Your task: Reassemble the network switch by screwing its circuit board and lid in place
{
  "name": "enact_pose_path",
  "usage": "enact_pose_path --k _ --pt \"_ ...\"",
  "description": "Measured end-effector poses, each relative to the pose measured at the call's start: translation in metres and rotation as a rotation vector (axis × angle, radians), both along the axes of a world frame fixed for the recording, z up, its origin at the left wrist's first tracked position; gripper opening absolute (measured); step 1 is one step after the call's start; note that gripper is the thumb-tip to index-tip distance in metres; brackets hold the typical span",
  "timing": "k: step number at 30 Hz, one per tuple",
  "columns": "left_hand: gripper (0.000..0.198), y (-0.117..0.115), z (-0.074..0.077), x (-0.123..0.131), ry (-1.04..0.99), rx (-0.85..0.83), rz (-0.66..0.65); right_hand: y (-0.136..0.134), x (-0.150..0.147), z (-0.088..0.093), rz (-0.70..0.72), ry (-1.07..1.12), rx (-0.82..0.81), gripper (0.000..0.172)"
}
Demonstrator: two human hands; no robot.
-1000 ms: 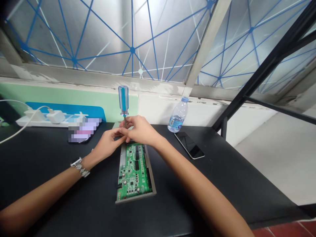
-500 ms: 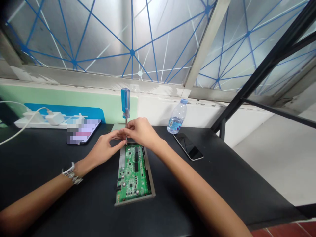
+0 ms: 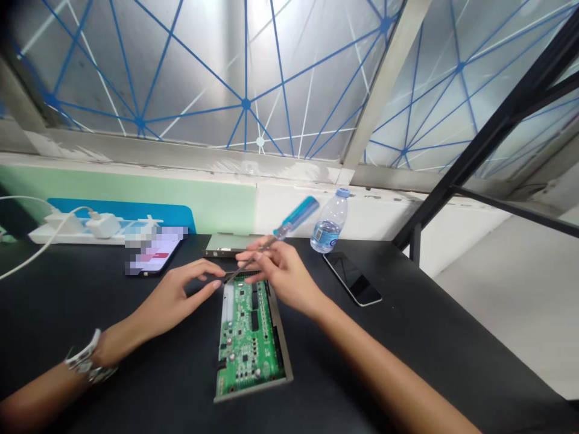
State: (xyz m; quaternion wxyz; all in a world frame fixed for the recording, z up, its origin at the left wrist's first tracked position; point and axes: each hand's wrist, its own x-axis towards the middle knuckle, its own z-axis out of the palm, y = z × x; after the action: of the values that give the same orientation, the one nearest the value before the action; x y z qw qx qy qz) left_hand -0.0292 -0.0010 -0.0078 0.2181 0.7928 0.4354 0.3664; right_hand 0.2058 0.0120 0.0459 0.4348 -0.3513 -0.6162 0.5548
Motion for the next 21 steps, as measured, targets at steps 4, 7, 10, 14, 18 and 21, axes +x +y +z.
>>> enact_pose_path --k 4,7,10,14,18,21 --pt "0.017 -0.006 -0.004 -0.012 0.039 -0.029 -0.004 -0.013 0.010 -0.028 -0.096 0.243 -0.137 0.023" --pt "0.018 -0.009 -0.004 -0.016 0.058 -0.054 -0.005 -0.017 0.014 -0.040 -0.146 0.355 -0.215 0.022" --pt "0.013 -0.011 -0.003 -0.012 0.051 -0.063 -0.005 -0.019 0.015 -0.043 -0.163 0.407 -0.263 0.021" --pt "0.011 -0.014 -0.002 -0.004 0.022 -0.047 -0.018 -0.022 0.013 -0.044 -0.178 0.424 -0.291 0.022" --pt "0.015 -0.017 -0.003 0.001 -0.017 -0.019 -0.007 -0.024 0.010 -0.047 -0.190 0.439 -0.294 0.023" --pt "0.016 -0.018 -0.002 0.002 -0.028 -0.012 0.013 -0.025 0.009 -0.047 -0.190 0.449 -0.315 0.024"
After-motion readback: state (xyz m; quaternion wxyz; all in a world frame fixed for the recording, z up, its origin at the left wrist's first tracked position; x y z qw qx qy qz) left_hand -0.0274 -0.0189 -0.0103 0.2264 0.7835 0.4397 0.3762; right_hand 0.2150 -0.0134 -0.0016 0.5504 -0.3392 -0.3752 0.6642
